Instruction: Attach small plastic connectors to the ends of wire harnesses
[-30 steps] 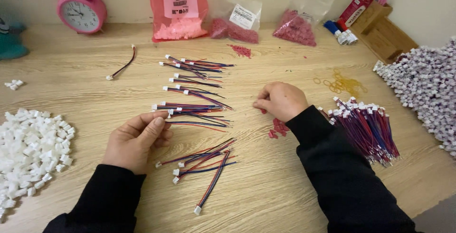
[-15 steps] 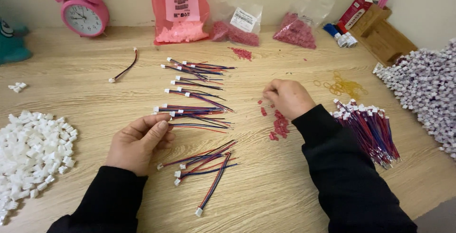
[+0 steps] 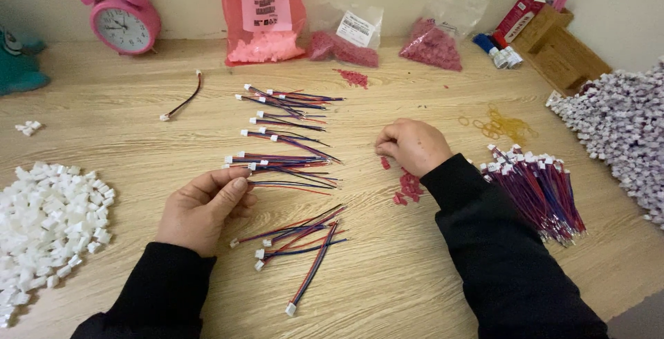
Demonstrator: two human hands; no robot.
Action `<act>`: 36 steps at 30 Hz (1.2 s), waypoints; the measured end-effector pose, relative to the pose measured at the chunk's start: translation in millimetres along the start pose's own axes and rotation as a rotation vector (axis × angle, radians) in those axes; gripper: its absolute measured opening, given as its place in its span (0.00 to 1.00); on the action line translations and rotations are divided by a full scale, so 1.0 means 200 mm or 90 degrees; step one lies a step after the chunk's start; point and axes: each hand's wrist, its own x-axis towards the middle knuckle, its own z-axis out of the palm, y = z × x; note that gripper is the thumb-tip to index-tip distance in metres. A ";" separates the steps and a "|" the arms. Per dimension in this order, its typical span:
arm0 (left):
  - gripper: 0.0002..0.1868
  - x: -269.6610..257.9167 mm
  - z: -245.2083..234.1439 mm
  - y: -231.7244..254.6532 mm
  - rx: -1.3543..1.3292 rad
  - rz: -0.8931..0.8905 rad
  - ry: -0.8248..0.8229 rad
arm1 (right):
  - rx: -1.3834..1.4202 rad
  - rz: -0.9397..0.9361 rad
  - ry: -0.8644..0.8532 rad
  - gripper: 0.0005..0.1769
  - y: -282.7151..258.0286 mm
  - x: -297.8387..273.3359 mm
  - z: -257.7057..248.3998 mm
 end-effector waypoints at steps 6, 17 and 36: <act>0.12 0.05 -0.02 -0.08 -0.015 0.025 0.009 | -0.080 -0.024 0.029 0.12 0.07 0.08 0.15; 0.12 0.06 -0.01 -0.08 -0.078 0.017 -0.021 | 0.658 -0.090 0.084 0.10 -0.56 -0.11 -0.12; 0.18 0.05 -0.01 -0.04 -0.133 0.057 -0.051 | 0.403 -0.370 0.194 0.06 -0.95 -0.07 -0.07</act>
